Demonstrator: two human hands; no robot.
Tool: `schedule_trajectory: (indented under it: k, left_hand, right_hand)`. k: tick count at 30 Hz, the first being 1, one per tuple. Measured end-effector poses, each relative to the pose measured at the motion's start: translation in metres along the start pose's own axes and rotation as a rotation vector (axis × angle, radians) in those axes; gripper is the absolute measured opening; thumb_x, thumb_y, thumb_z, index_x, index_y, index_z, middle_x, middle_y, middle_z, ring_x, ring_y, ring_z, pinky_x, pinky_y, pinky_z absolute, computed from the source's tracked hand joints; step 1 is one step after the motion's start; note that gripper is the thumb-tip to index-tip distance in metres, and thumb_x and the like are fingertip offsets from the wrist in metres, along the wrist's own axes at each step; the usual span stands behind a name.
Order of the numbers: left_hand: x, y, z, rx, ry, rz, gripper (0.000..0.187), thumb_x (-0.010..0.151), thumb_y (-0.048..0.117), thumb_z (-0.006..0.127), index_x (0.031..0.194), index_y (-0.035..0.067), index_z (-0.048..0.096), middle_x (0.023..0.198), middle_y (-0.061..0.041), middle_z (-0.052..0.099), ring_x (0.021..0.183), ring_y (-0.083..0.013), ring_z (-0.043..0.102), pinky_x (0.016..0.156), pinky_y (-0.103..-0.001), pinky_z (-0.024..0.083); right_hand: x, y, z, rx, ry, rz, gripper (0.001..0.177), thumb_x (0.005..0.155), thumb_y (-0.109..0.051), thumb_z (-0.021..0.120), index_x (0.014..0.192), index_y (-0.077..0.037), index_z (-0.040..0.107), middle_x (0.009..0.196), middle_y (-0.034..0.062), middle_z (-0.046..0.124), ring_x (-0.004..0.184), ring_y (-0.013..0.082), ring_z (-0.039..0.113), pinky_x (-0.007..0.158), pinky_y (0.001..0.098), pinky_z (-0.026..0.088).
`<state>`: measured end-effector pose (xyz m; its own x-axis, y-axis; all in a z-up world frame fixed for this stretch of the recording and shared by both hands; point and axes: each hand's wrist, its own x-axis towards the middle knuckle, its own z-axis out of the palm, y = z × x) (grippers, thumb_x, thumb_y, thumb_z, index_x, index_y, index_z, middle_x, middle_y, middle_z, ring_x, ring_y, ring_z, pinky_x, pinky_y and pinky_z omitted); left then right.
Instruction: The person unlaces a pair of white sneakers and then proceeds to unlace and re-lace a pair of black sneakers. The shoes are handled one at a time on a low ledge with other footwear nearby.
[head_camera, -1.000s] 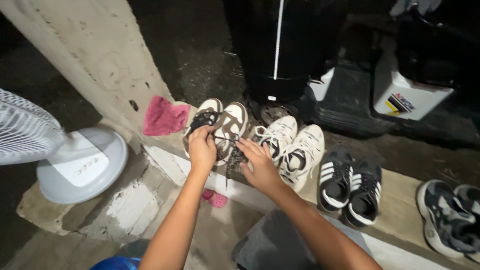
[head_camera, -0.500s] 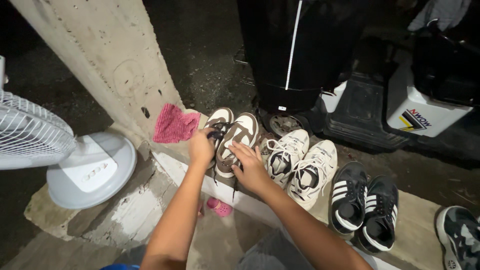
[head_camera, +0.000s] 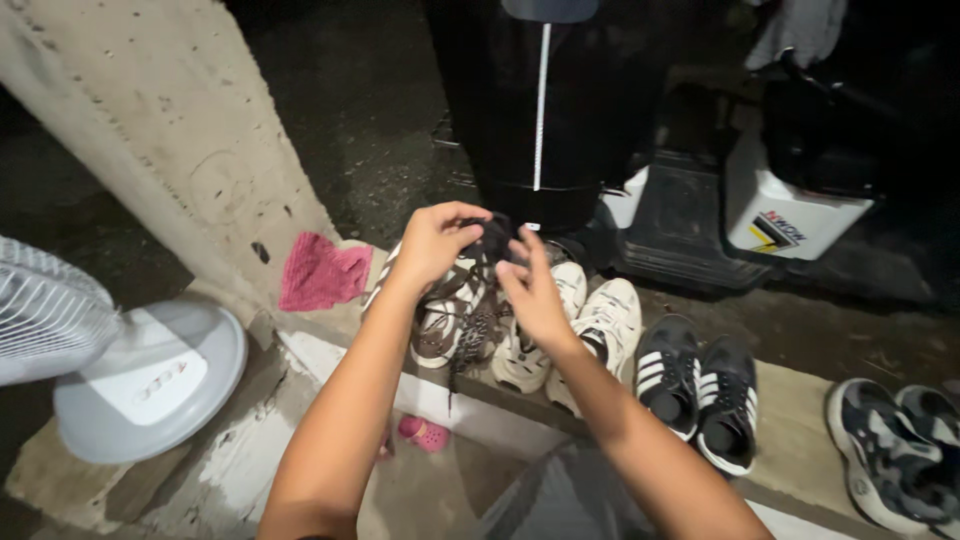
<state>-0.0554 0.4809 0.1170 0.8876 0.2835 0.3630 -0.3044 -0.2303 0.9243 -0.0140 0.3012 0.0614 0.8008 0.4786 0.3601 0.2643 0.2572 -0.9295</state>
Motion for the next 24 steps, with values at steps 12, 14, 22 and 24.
schedule_trajectory:
  k: [12, 14, 22, 24]
  left_hand:
    - [0.027, 0.008, 0.112, -0.244, -0.319, -0.043, 0.022, 0.094, 0.001, 0.063, 0.114, 0.0, 0.071, 0.102, -0.006, 0.078, 0.094, -0.0092, 0.074, 0.083, -0.025, 0.058]
    - [0.027, -0.008, 0.122, -0.212, -0.304, -0.003, 0.021, 0.096, 0.003, 0.064, 0.115, -0.001, 0.072, 0.101, -0.007, 0.077, 0.092, -0.0101, 0.073, 0.084, -0.024, 0.057]
    - [0.015, -0.052, 0.104, -0.055, -0.133, -0.229, 0.022, 0.1, 0.017, 0.064, 0.113, 0.004, 0.076, 0.086, -0.003, 0.072, 0.068, -0.0066, 0.061, 0.058, -0.023, 0.048]
    - [0.012, -0.055, 0.095, -0.115, -0.081, -0.283, 0.021, 0.101, 0.02, 0.059, 0.111, 0.007, 0.074, 0.085, 0.001, 0.072, 0.065, -0.0048, 0.064, 0.057, -0.021, 0.05]
  right_hand:
    - [-0.013, -0.006, -0.15, -0.029, 0.057, 0.094, 0.02, 0.105, -0.021, 0.059, 0.109, -0.004, 0.07, 0.082, -0.0013, 0.066, 0.071, 0.0054, 0.059, 0.069, 0.0222, 0.051]
    - [-0.023, 0.003, -0.17, -0.1, 0.071, 0.11, 0.022, 0.105, -0.022, 0.06, 0.108, -0.004, 0.071, 0.083, -0.0014, 0.066, 0.072, 0.0057, 0.059, 0.069, 0.0233, 0.051]
    - [-0.06, 0.02, -0.201, -0.315, 0.146, 0.346, 0.034, 0.103, -0.036, 0.057, 0.113, -0.009, 0.076, 0.092, -0.005, 0.07, 0.078, 0.0053, 0.057, 0.067, 0.0264, 0.049]
    - [-0.065, 0.019, -0.209, -0.316, 0.169, 0.358, 0.035, 0.102, -0.038, 0.058, 0.111, -0.009, 0.075, 0.096, -0.0048, 0.073, 0.082, 0.0052, 0.061, 0.069, 0.0262, 0.053]
